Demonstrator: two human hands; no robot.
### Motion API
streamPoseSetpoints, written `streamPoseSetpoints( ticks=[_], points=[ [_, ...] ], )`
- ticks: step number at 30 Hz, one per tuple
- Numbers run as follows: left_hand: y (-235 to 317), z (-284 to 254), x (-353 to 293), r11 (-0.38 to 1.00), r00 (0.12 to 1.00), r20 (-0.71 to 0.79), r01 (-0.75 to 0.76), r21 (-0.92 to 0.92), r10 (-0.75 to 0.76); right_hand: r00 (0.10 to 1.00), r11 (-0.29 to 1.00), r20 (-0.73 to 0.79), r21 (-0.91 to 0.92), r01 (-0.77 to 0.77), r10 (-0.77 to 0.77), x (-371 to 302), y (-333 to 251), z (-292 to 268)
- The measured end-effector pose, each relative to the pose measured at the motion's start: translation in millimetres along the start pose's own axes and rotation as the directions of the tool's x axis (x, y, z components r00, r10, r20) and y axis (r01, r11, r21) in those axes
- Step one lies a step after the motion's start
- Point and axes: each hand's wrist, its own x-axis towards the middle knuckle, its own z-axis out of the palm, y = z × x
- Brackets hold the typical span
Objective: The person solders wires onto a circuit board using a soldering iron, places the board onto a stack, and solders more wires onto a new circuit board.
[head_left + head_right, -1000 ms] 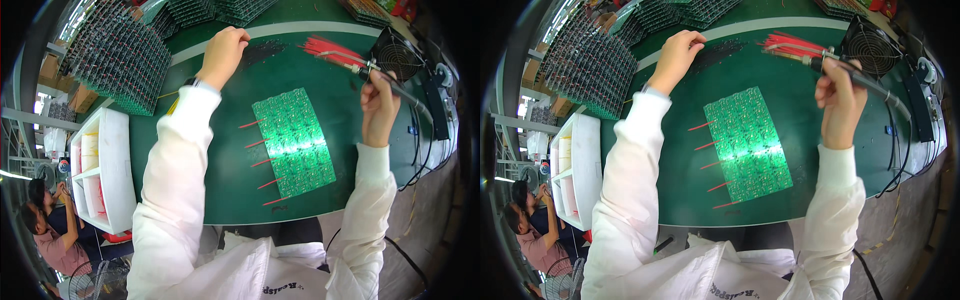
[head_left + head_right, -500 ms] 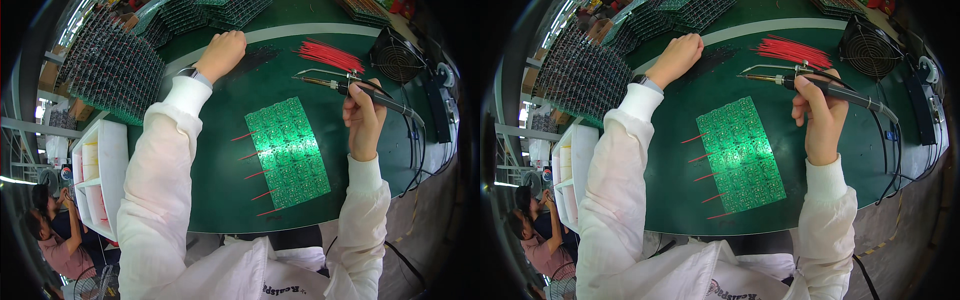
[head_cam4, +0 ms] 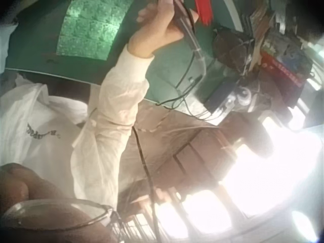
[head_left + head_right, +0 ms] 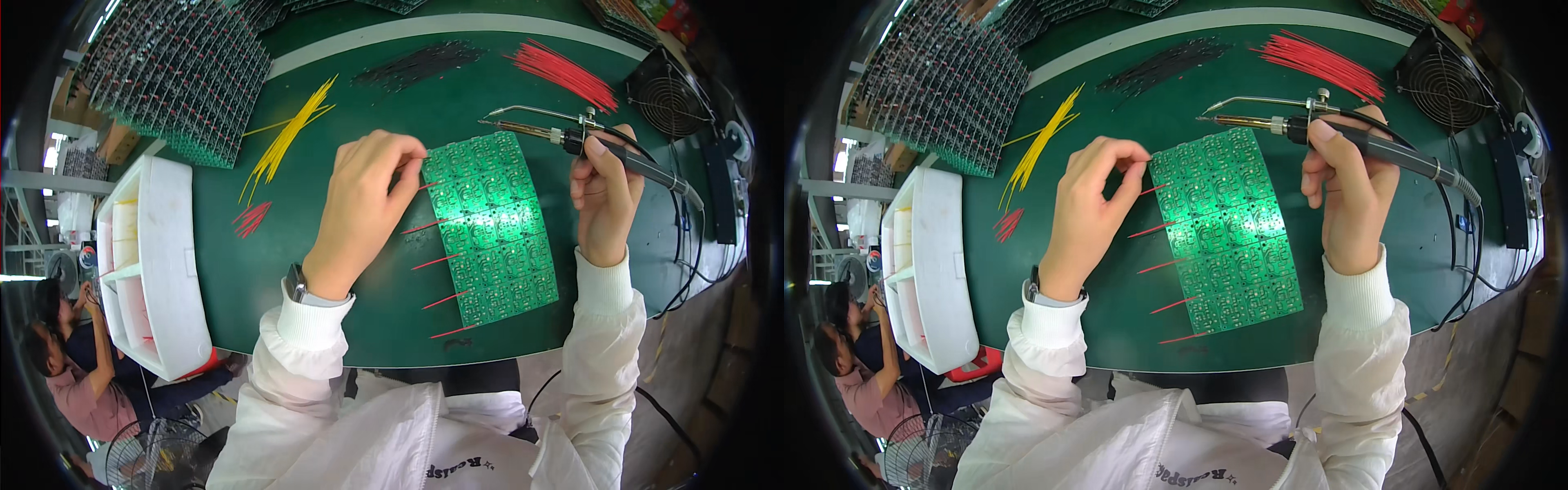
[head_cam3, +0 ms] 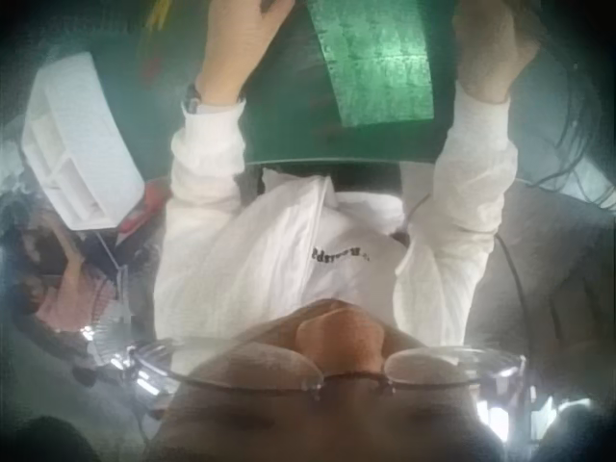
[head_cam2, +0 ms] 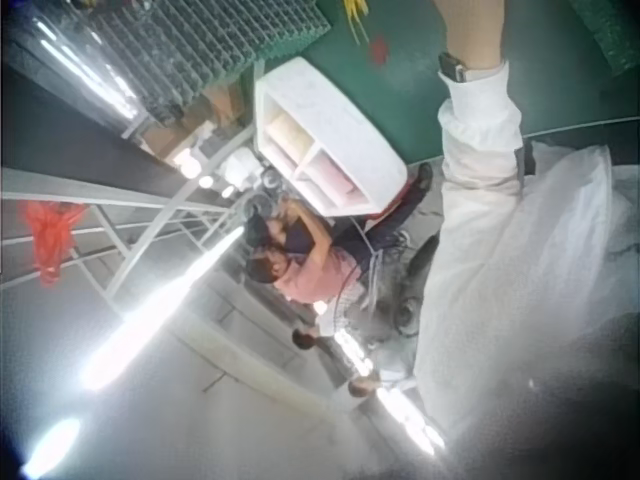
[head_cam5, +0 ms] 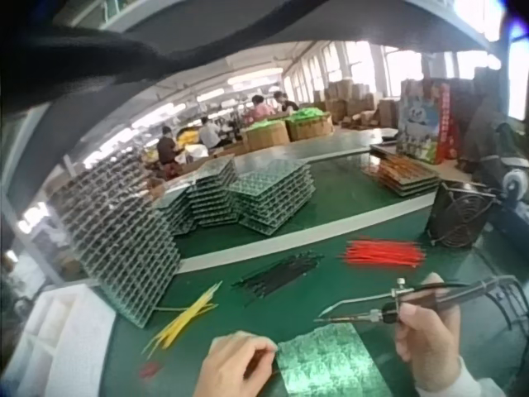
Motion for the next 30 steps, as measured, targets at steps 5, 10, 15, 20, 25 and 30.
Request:
streamPoseSetpoints(
  ticks=[5,10,15,20,25,30],
  points=[
    [-1,7,-5,0.994,0.999,0.012,0.054,-0.099,-0.053,1.0,1.0,0.015,-0.03,0.002,-0.001,-1,2,1],
    [-3,8,-5,0.981,0.999,-0.017,0.03,-0.192,-0.034,0.999,0.998,0.039,-0.063,-0.013,0.016,-2,7,-1],
    [-7,4,-5,0.973,1.0,-0.028,-0.02,-0.231,0.014,0.998,0.996,0.053,-0.083,-0.035,0.04,-5,8,2],
    [-11,4,-4,0.985,0.998,0.003,-0.067,-0.158,0.068,0.995,0.997,0.096,-0.073,0.002,0.005,-5,12,2],
    [-12,2,1,0.988,0.991,0.051,-0.122,-0.092,0.127,0.991,0.995,0.133,-0.097,0.031,-0.018,-4,13,0],
    [-9,0,7,0.99,0.982,0.123,-0.137,-0.04,0.141,0.989,0.988,0.142,-0.144,0.064,-0.043,-1,13,-7]
  ],
)
